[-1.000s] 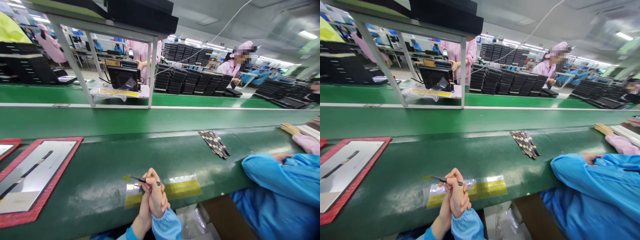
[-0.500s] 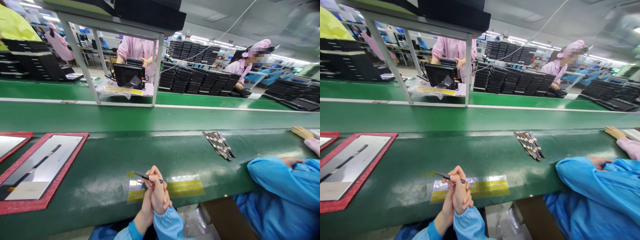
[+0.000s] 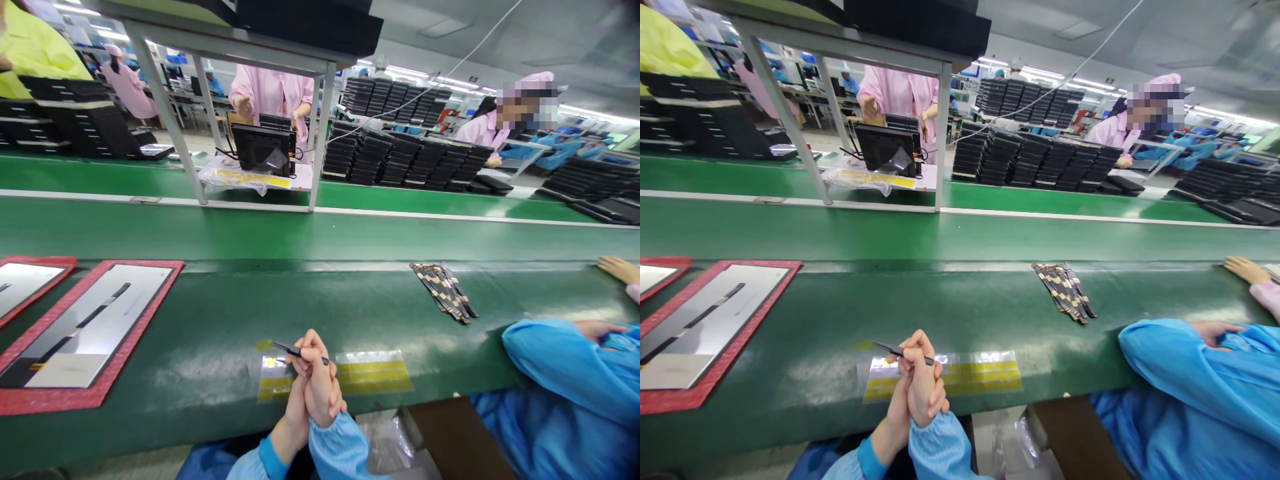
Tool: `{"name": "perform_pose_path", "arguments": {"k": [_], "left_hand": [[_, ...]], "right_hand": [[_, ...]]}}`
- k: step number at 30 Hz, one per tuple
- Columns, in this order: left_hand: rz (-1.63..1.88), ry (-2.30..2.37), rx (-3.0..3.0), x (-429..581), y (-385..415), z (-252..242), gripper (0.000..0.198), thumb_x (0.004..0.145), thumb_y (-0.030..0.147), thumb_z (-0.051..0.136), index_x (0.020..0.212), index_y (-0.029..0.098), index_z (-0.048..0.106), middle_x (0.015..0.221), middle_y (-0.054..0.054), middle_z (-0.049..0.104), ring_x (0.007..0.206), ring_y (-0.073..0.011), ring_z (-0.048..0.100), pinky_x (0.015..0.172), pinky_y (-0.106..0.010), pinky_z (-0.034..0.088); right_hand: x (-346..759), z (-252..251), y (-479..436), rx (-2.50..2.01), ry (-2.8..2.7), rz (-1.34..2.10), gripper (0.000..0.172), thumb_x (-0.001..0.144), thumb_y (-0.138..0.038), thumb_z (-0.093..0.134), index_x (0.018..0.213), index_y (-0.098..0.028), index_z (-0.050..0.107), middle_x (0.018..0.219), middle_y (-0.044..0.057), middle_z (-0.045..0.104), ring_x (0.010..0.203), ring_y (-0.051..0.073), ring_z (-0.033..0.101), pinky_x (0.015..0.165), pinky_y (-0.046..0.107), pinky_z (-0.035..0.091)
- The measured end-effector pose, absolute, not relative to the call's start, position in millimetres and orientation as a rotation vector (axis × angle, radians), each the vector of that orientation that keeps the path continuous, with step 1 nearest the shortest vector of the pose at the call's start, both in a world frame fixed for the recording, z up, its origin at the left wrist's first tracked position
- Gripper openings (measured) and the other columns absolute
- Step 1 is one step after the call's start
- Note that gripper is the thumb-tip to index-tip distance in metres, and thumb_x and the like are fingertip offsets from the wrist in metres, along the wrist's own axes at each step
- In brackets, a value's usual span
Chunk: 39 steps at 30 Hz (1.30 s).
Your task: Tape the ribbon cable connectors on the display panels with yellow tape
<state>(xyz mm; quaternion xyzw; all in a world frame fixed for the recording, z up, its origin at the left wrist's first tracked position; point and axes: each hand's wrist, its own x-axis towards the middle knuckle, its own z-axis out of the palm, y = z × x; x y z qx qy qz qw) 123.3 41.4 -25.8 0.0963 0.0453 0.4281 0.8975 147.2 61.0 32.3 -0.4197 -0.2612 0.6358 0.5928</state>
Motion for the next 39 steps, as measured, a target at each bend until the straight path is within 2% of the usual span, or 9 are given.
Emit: {"name": "perform_pose_path", "arguments": {"k": [7,13,21,26,30,39], "left_hand": [[0.903,0.094,0.207,122.8,40.3,-22.4,0.037,0.089,0.056,0.058,0.091,0.02,0.059,0.057,0.003,0.052,0.047,-0.0126,0.045,0.068,-0.035,0.048],[0.919,0.059,0.223,124.8,41.0,-23.5,0.043,0.088,0.06,0.059,0.092,0.018,0.059,0.057,0.003,0.052,0.047,-0.0118,0.043,0.068,-0.034,0.048],[0.905,0.109,0.215,122.3,40.5,-13.8,0.039,0.088,0.057,0.061,0.095,0.019,0.057,0.062,0.003,0.053,0.052,-0.0149,0.052,0.068,-0.034,0.047],[0.9,0.103,0.212,122.4,41.3,-12.9,0.039,0.086,0.057,0.063,0.089,0.019,0.057,0.062,0.003,0.053,0.053,-0.0143,0.051,0.069,-0.034,0.047],[0.901,0.07,0.213,124.9,40.9,-24.9,0.039,0.089,0.057,0.057,0.081,0.018,0.056,0.058,0.003,0.052,0.049,-0.012,0.046,0.069,-0.034,0.048],[0.9,0.071,0.19,125.7,39.2,-32.5,0.039,0.089,0.057,0.055,0.08,0.019,0.056,0.057,0.002,0.051,0.048,-0.0119,0.045,0.068,-0.034,0.047]], "right_hand": [[148.4,35.2,61.0,-1.007,-0.556,1.513,0.009,0.071,-0.029,0.059,0.073,-0.024,0.052,0.067,-0.001,0.061,0.053,0.012,0.037,0.053,0.027,0.024],[148.0,34.6,60.8,-0.975,-0.558,1.517,0.008,0.072,-0.028,0.058,0.074,-0.024,0.052,0.064,-0.002,0.059,0.053,0.012,0.039,0.053,0.026,0.026],[146.4,38.1,62.1,-0.928,-0.569,1.497,0.006,0.072,-0.027,0.056,0.072,-0.024,0.051,0.064,-0.001,0.061,0.053,0.011,0.037,0.053,0.025,0.024],[146.3,39.1,60.8,-0.952,-0.555,1.495,0.005,0.07,-0.026,0.056,0.071,-0.024,0.052,0.063,-0.001,0.059,0.052,0.011,0.034,0.052,0.025,0.024],[146.6,35.8,61.5,-0.937,-0.554,1.479,0.005,0.072,-0.025,0.056,0.073,-0.022,0.052,0.065,-0.001,0.061,0.054,0.01,0.038,0.053,0.023,0.027],[146.6,38.6,62.1,-0.918,-0.577,1.474,0.008,0.072,-0.026,0.057,0.072,-0.021,0.05,0.062,-0.001,0.061,0.051,0.009,0.037,0.05,0.019,0.026]]}}
